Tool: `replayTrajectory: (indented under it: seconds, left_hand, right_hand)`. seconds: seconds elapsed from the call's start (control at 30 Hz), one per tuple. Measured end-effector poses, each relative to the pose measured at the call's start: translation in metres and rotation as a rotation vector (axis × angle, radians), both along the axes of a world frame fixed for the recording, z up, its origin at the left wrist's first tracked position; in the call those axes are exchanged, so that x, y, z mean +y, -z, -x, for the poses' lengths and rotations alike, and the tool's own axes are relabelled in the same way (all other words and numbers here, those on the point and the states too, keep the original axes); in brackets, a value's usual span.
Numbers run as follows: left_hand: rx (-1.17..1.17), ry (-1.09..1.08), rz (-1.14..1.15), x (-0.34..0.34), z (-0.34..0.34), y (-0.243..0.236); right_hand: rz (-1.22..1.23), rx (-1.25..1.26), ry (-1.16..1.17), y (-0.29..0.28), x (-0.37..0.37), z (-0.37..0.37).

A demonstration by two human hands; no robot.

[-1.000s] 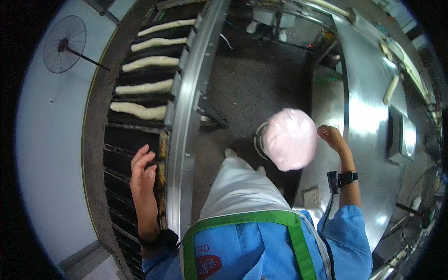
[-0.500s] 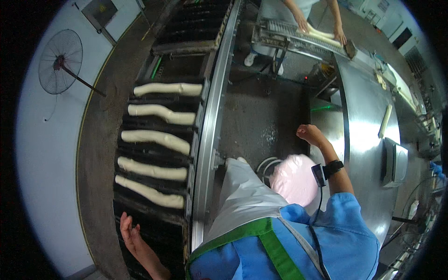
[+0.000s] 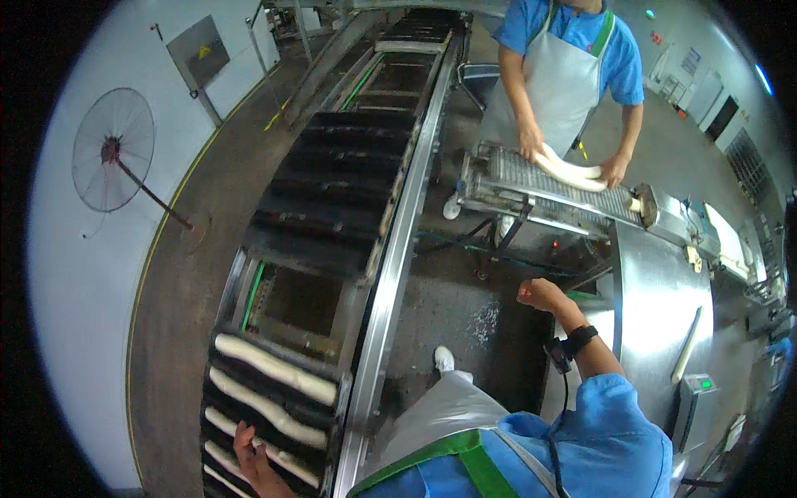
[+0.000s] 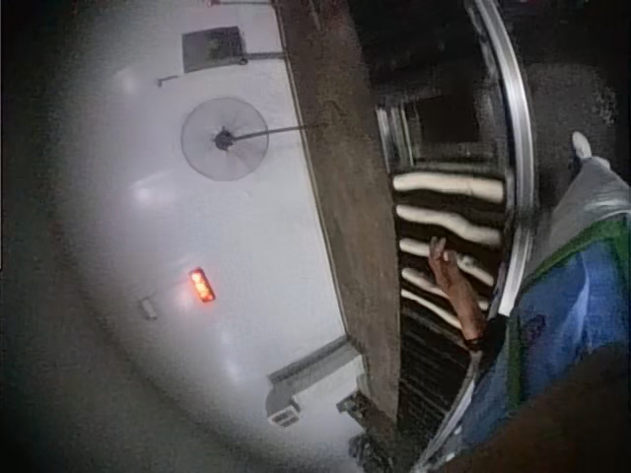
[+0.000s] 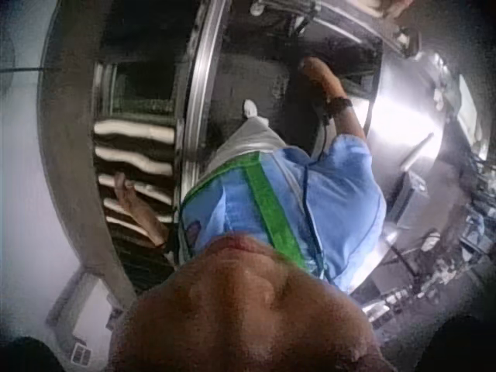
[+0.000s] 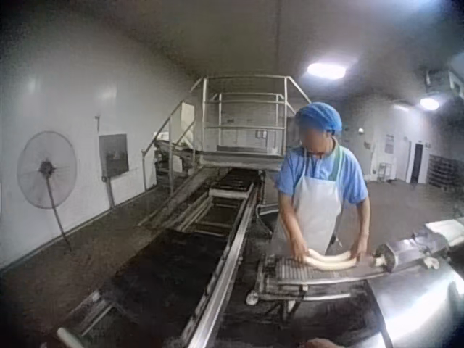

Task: The person places strips of dough onto a multi-tier automated industrial baking conveyor belt, periodically walking to a container to mix or check a liquid component by hand.

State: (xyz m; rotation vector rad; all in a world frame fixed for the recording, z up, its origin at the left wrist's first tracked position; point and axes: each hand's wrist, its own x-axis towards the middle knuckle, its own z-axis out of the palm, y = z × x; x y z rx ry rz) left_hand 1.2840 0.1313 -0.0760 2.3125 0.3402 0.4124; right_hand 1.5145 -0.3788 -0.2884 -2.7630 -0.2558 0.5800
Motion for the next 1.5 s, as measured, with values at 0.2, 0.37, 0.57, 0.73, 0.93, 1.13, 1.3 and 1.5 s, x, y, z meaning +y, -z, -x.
replayTrajectory:
  seconds: [0.2,0.37,0.57,0.73,0.93,1.13,1.3,1.5]
  left_hand:
    - [0.071,0.002,0.287,-0.049,-0.144,0.013]
    - [-0.050,0.358,0.158,-0.080,-0.207,0.023]
    - [0.080,0.350,0.361,-0.139,-0.267,0.027]
    - [0.046,0.537,0.361,-0.183,-0.315,0.024]
    - [0.082,0.627,0.396,-0.289,-0.384,0.031]
    - [0.181,0.774,0.384,-0.398,-0.430,0.037]
    - [0.323,0.894,0.311,-0.468,-0.454,0.030]
    - [0.418,1.210,0.316,-0.522,-0.475,0.052]
  right_hand:
    - [-0.037,-0.116,0.146,-0.031,-0.048,-0.060]
    - [0.033,-0.036,0.261,-0.028,-0.084,-0.046]
    - [-0.008,0.112,0.464,-0.013,-0.134,0.006]
    - [-0.047,0.101,0.554,0.000,-0.184,0.003]
    - [-0.024,0.081,0.683,0.017,-0.258,0.000]
    - [-0.088,0.144,0.851,0.012,-0.341,0.000]
    - [0.056,-0.319,1.317,0.062,-0.412,0.093]
    - [0.563,-0.204,1.810,0.037,-0.410,0.248]
